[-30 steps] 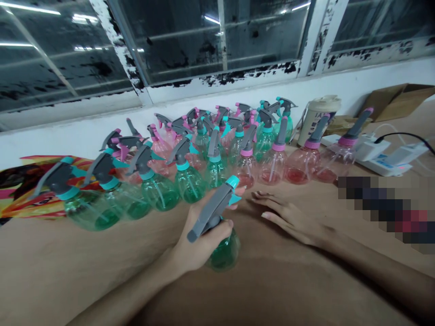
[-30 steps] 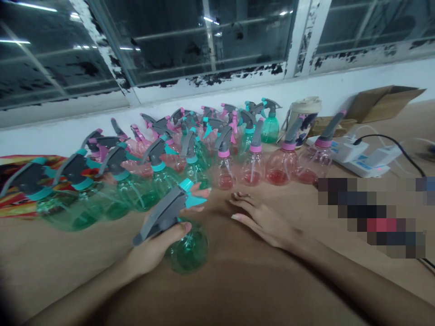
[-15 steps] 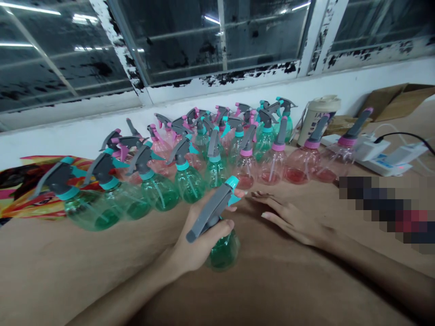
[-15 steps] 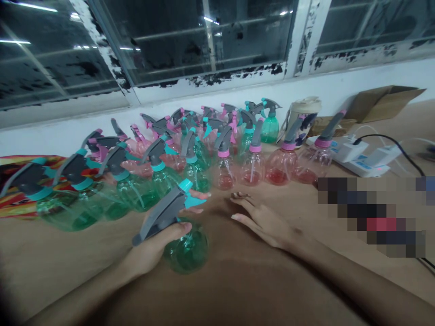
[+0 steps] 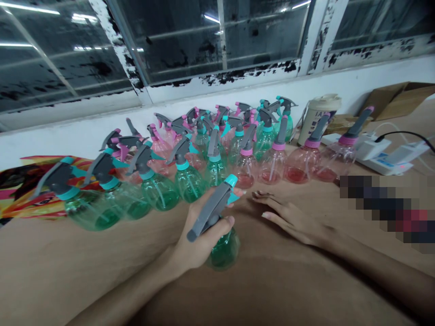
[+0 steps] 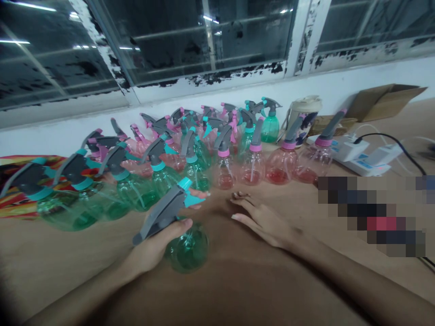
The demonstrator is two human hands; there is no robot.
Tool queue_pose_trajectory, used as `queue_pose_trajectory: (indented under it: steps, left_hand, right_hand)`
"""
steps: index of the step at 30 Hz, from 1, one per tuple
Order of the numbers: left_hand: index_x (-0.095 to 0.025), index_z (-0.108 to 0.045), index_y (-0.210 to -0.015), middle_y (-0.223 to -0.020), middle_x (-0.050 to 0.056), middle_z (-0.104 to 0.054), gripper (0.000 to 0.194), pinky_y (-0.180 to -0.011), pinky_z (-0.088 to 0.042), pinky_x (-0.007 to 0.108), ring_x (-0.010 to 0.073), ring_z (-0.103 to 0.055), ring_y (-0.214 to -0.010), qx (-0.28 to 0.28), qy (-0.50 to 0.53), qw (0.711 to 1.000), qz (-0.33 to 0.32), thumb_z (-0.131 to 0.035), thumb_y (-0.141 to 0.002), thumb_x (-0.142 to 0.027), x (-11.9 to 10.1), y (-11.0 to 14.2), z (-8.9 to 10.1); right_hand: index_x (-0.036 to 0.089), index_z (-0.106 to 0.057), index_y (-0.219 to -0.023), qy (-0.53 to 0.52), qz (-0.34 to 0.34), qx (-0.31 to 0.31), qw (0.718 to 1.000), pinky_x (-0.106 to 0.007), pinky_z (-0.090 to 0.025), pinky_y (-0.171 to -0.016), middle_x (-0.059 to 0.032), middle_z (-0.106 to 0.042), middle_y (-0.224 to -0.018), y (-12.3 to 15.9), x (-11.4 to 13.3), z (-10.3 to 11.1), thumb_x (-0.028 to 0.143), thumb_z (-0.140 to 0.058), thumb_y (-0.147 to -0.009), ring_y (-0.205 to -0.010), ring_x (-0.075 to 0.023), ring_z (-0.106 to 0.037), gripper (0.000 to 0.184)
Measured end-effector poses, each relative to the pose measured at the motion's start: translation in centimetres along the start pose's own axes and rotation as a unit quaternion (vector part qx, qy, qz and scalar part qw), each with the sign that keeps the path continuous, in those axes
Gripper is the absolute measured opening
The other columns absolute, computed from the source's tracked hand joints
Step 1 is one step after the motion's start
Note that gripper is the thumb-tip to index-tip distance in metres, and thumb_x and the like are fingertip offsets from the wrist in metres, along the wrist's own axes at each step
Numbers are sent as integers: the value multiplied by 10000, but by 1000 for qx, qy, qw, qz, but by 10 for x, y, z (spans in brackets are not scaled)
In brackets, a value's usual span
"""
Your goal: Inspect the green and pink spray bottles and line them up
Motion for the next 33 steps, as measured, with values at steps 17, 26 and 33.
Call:
queue_pose_trajectory:
  steps: [17, 26, 33]
  left_hand:
    - [-232, -646, -862, -870, 17, -661, 167, -680, -496, 336, 174, -602, -693, 4, 17, 1000, -1, -570, -714, -229, 0, 1, -1]
    - [-245, -620, -901, -802, -5, -634, 174, -646, -500, 283, 146, -579, -674, 10, 11, 1000, -21, -543, -749, -209, -1, 0, -1]
    - [-264, -555, -1083, -600, -52, -526, 318, -468, -447, 279, 130, -443, -445, -2, -75, 996, -53, -524, -769, -311, -6, -1, -1]
  right_hand:
    - [231, -408, -1373, -1, -4, 14, 1000, -449, -263, -1124, -64, -447, -1428, 0, 0, 0, 517, -332, -935, -1336, -212, -359, 529]
    - [242, -415, -1367, 2, -7, 9, 1000, -463, -271, -1117, -62, -461, -1418, 0, 0, 1, 518, -330, -934, -1320, -218, -386, 521]
    - [241, -420, -1364, -4, -14, 11, 1000, -451, -292, -1106, -64, -471, -1409, 0, 1, 2, 526, -327, -931, -1310, -222, -398, 527]
Point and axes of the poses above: each hand's wrist, its own y-axis away from the middle knuckle, its own z-axis out of the back of the hand, x = y × z, the point moved 6 cm from there along -y, towards the middle knuckle
